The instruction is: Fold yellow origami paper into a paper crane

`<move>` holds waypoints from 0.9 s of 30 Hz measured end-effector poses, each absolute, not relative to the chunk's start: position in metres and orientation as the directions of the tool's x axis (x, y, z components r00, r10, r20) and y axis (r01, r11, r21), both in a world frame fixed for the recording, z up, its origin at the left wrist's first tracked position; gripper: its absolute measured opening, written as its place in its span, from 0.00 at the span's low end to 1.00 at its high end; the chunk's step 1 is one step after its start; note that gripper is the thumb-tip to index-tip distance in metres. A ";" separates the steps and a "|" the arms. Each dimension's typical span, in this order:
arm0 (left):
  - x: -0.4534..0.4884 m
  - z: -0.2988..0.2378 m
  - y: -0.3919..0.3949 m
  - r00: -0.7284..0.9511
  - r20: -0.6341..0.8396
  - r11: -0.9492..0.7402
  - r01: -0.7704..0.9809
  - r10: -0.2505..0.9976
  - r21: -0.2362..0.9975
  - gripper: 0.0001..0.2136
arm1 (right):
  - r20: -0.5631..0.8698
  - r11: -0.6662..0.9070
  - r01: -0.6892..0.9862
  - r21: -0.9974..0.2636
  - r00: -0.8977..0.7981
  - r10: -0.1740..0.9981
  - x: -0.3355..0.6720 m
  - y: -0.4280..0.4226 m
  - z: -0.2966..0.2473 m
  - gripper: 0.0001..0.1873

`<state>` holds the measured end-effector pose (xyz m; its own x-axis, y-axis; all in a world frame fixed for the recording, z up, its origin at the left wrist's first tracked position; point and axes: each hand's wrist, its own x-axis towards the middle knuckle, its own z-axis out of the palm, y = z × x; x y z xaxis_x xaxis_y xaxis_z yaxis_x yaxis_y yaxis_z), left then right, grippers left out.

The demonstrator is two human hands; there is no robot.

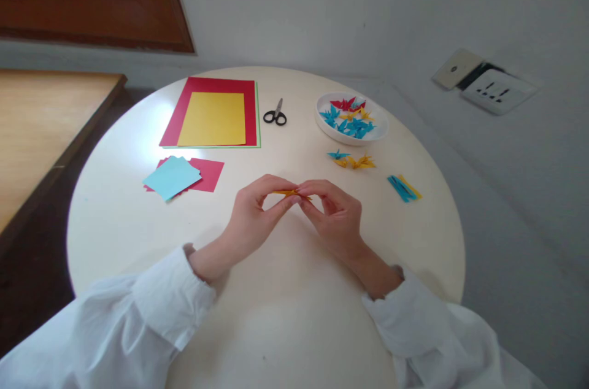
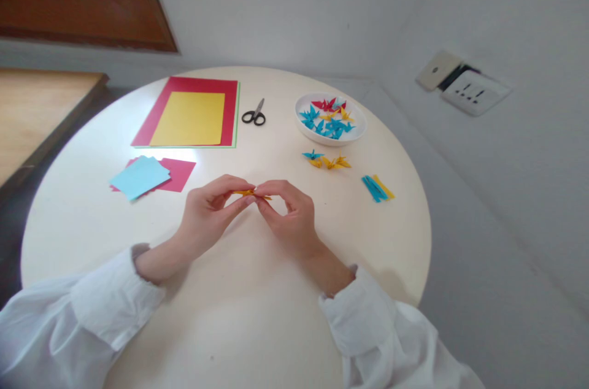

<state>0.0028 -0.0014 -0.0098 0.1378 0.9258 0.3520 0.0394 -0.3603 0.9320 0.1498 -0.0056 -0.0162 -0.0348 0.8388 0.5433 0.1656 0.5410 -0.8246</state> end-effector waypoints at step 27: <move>0.000 -0.003 -0.006 0.142 0.453 -0.467 0.086 0.880 0.880 0.04 | 0.438 0.435 0.134 -0.890 -0.013 0.899 0.149 -0.004 -0.018 0.03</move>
